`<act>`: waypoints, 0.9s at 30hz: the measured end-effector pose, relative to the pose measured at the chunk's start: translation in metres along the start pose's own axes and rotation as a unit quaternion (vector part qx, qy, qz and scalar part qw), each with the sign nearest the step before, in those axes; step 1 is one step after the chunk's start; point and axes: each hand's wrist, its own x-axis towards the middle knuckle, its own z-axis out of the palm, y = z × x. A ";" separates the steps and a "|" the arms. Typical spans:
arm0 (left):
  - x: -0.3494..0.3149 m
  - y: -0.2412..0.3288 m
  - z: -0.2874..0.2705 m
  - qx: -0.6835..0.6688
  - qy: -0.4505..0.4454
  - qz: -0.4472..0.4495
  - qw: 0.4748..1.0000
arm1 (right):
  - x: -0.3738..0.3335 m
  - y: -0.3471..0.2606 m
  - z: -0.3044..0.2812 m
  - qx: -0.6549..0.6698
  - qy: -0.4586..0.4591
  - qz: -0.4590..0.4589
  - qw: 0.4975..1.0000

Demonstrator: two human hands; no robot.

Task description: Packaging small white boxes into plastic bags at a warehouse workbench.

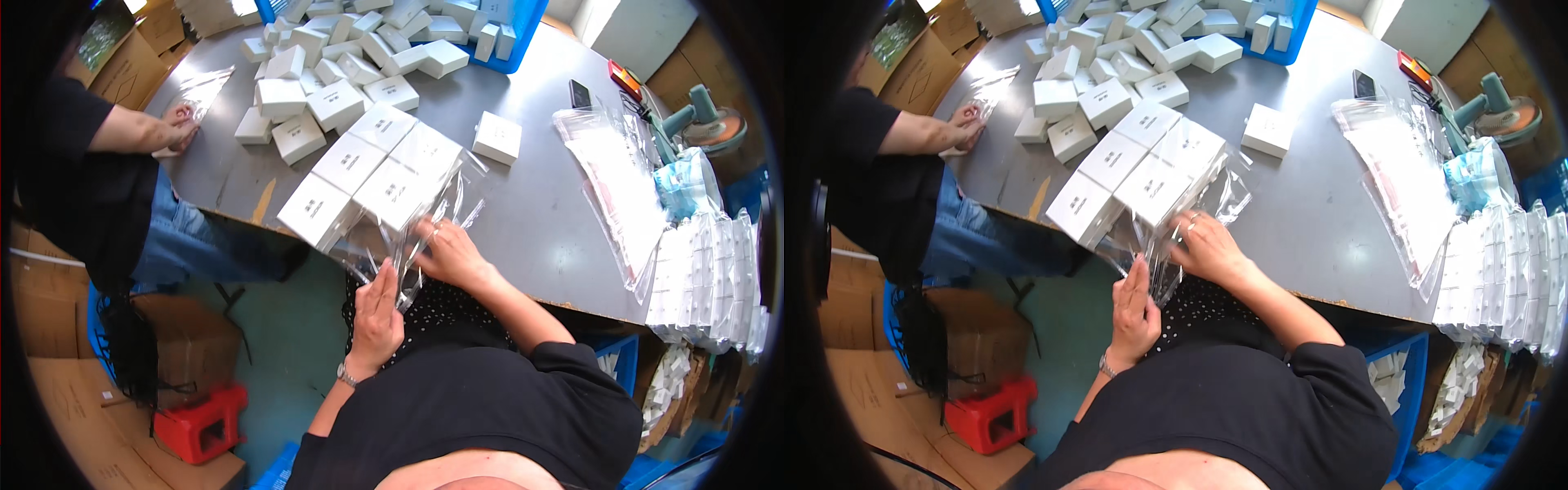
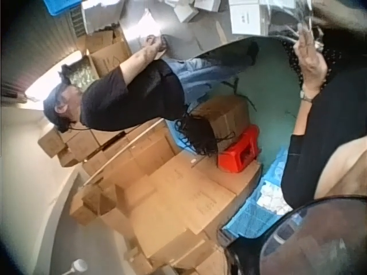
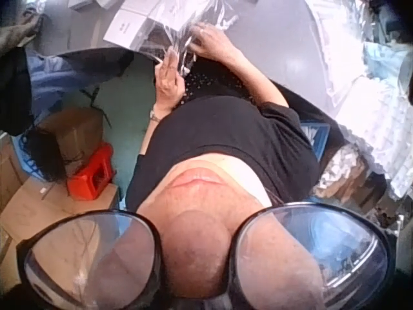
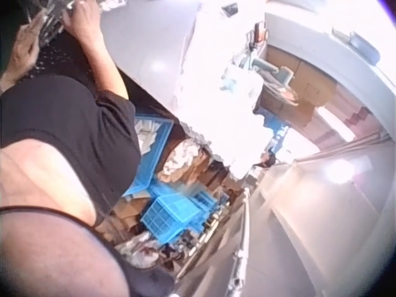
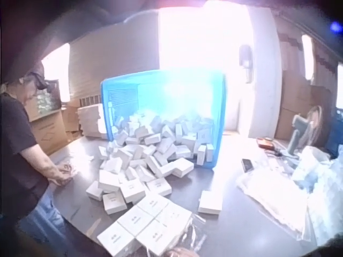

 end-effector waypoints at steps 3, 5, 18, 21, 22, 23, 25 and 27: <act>-0.013 -0.015 -0.009 0.007 0.011 -0.021 1.000 | 0.038 0.017 -0.074 0.205 -0.445 -0.043 0.871; -0.015 -0.023 -0.005 0.002 -0.003 -0.019 1.000 | 0.064 0.061 -0.116 0.336 -0.389 -0.080 0.854; -0.014 -0.029 -0.002 0.024 -0.067 -0.196 0.978 | 0.297 0.261 -0.108 -0.164 0.182 0.196 0.950; -0.012 -0.032 0.002 0.022 -0.071 -0.214 0.974 | 0.320 0.251 -0.083 -0.183 0.033 0.255 0.949; -0.013 -0.031 0.003 0.022 -0.068 -0.211 0.975 | 0.317 0.251 -0.080 -0.162 0.062 0.251 0.952; -0.013 -0.031 0.002 0.024 -0.070 -0.209 0.975 | 0.310 0.256 -0.079 -0.160 0.064 0.252 0.952; -0.016 -0.025 0.000 0.020 -0.064 -0.227 0.972 | 0.286 0.268 -0.081 -0.105 0.115 0.173 0.973; -0.020 -0.027 0.000 0.022 -0.063 -0.217 0.974 | 0.241 0.261 -0.089 -0.087 0.140 0.151 0.975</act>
